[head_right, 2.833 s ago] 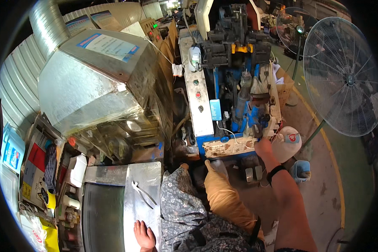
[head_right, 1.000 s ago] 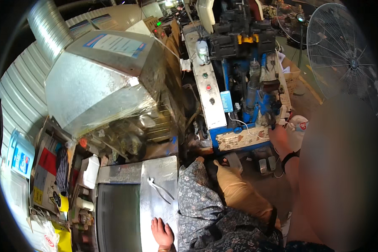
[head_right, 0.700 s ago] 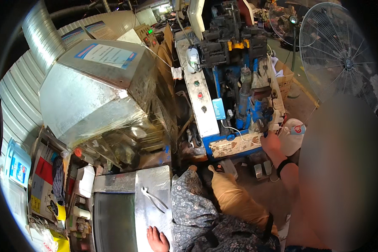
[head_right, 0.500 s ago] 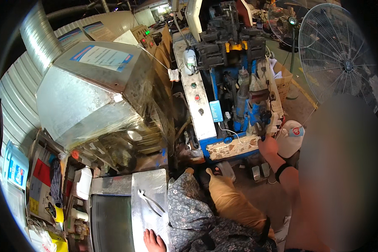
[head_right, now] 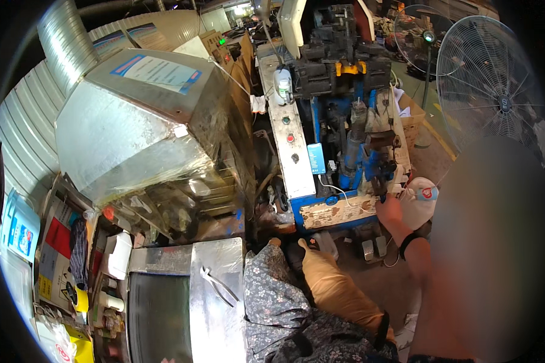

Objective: Operating a shoe-lasting machine to shape shoes on a production line.

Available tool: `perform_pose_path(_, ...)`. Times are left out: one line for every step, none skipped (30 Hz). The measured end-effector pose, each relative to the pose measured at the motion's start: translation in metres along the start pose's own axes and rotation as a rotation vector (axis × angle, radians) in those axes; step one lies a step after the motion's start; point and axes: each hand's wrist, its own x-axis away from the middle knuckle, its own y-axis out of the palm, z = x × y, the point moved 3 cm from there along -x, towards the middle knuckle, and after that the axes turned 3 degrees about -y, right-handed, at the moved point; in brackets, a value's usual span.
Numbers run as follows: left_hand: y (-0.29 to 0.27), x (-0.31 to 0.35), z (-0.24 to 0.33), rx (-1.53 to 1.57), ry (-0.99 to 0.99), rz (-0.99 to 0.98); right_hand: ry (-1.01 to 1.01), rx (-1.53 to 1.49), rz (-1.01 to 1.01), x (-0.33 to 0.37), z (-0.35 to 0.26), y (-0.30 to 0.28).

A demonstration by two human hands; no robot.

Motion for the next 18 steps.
perform_pose_path(-0.011,0.02,-0.038,-0.276,-0.079,0.01,0.008,-0.029,0.008,0.0,0.0,0.0)
perform_pose_path(-0.022,0.051,-0.071,-0.231,-0.283,-0.03,-0.012,-0.03,-0.008,0.0,0.0,0.001)
perform_pose_path(-0.031,0.094,-0.1,-0.395,-0.557,-0.335,-0.014,0.005,0.005,0.0,0.0,0.001)
perform_pose_path(-0.029,0.121,-0.116,-0.347,-0.688,-0.513,-0.011,0.039,0.035,0.001,-0.001,-0.001)
perform_pose_path(-0.025,0.142,-0.125,-0.264,-0.725,-0.616,-0.014,0.034,0.015,0.001,-0.002,-0.001)
perform_pose_path(-0.02,0.157,-0.13,-0.188,-0.743,-0.671,-0.004,0.034,0.012,0.002,-0.003,-0.002)
perform_pose_path(-0.015,0.169,-0.133,-0.127,-0.745,-0.699,0.016,0.042,0.017,0.003,-0.004,-0.004)
perform_pose_path(-0.009,0.177,-0.132,-0.082,-0.739,-0.711,0.05,0.049,-0.011,0.003,-0.005,-0.004)
perform_pose_path(-0.002,0.181,-0.13,-0.043,-0.736,-0.719,0.054,0.048,-0.029,0.004,-0.006,-0.005)
perform_pose_path(0.004,0.182,-0.129,-0.022,-0.731,-0.724,0.058,0.052,-0.029,0.005,-0.008,-0.006)
perform_pose_path(0.009,0.182,-0.128,0.003,-0.728,-0.728,0.068,0.064,-0.021,0.006,-0.009,-0.008)
perform_pose_path(0.013,0.182,-0.127,0.025,-0.721,-0.732,0.059,0.057,-0.028,0.006,-0.011,-0.008)
perform_pose_path(0.015,0.182,-0.126,0.045,-0.718,-0.732,0.06,0.079,-0.022,0.006,-0.012,-0.008)
perform_pose_path(0.016,0.184,-0.126,0.065,-0.714,-0.736,0.071,0.106,-0.007,0.007,-0.012,-0.009)
perform_pose_path(0.017,0.186,-0.126,0.082,-0.713,-0.736,0.052,0.099,-0.008,0.007,-0.014,-0.009)
perform_pose_path(0.017,0.188,-0.127,0.093,-0.707,-0.74,0.054,0.106,-0.013,0.008,-0.014,-0.008)
perform_pose_path(0.017,0.19,-0.127,0.103,-0.703,-0.743,0.069,0.122,-0.001,0.008,-0.014,-0.009)
perform_pose_path(0.018,0.192,-0.127,0.109,-0.699,-0.746,0.058,0.112,-0.02,0.008,-0.015,-0.009)
